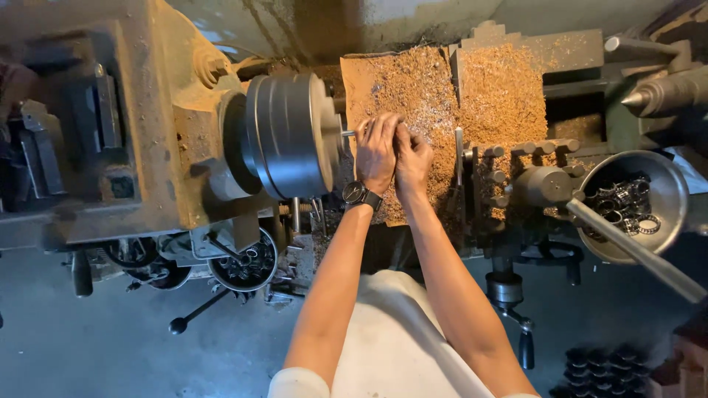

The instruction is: The person operates a metal lathe, using a wrench to tighten the chuck and adjusting the machine's controls. They then repeatedly pick up small metal rings from a bowl and press them against the rotating spindle to smooth or polish the edges.

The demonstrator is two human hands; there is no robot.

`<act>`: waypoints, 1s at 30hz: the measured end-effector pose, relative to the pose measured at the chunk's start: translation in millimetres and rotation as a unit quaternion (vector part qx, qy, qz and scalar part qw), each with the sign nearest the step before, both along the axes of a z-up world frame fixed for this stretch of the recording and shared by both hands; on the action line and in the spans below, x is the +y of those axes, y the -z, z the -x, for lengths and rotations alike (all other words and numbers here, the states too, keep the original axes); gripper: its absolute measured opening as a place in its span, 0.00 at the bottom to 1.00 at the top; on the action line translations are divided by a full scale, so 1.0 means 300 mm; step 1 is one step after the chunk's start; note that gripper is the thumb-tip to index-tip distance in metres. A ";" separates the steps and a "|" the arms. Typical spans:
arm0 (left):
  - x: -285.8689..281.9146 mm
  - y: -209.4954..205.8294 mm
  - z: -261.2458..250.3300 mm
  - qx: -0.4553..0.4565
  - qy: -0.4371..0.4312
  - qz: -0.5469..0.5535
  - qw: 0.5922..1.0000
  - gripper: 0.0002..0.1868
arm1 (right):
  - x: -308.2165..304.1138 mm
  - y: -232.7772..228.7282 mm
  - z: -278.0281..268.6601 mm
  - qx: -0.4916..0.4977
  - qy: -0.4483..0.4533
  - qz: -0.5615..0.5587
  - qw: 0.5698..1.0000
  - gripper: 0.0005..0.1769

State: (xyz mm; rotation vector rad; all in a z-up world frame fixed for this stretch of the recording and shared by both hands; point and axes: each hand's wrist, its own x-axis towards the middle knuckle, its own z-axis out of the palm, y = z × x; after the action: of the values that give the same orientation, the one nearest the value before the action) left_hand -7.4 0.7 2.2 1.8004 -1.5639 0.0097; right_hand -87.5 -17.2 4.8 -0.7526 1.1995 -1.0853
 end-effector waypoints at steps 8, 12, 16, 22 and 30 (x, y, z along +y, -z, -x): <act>-0.007 0.006 -0.011 -0.010 0.017 -0.004 1.000 0.15 | -0.008 0.016 -0.002 0.080 -0.015 0.040 0.996 0.22; 0.007 -0.060 -0.011 0.018 0.021 -0.006 1.000 0.15 | -0.011 0.071 0.010 0.097 0.002 0.041 0.994 0.21; 0.006 -0.093 -0.010 0.024 0.024 -0.028 0.999 0.15 | -0.008 0.043 0.012 -0.012 -0.026 0.074 0.997 0.18; -0.006 0.007 -0.007 0.015 0.008 0.004 1.000 0.15 | -0.006 0.061 -0.003 0.162 -0.005 0.013 0.987 0.22; -0.021 0.080 -0.011 -0.002 0.002 -0.004 1.000 0.14 | -0.014 0.027 -0.007 0.025 -0.022 0.052 0.998 0.20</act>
State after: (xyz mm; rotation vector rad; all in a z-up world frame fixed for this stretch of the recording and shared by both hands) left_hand -4.0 -5.5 -21.7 1.8047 -1.5739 0.0047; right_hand -85.2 -21.4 -3.2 -0.8859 1.1702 -1.1049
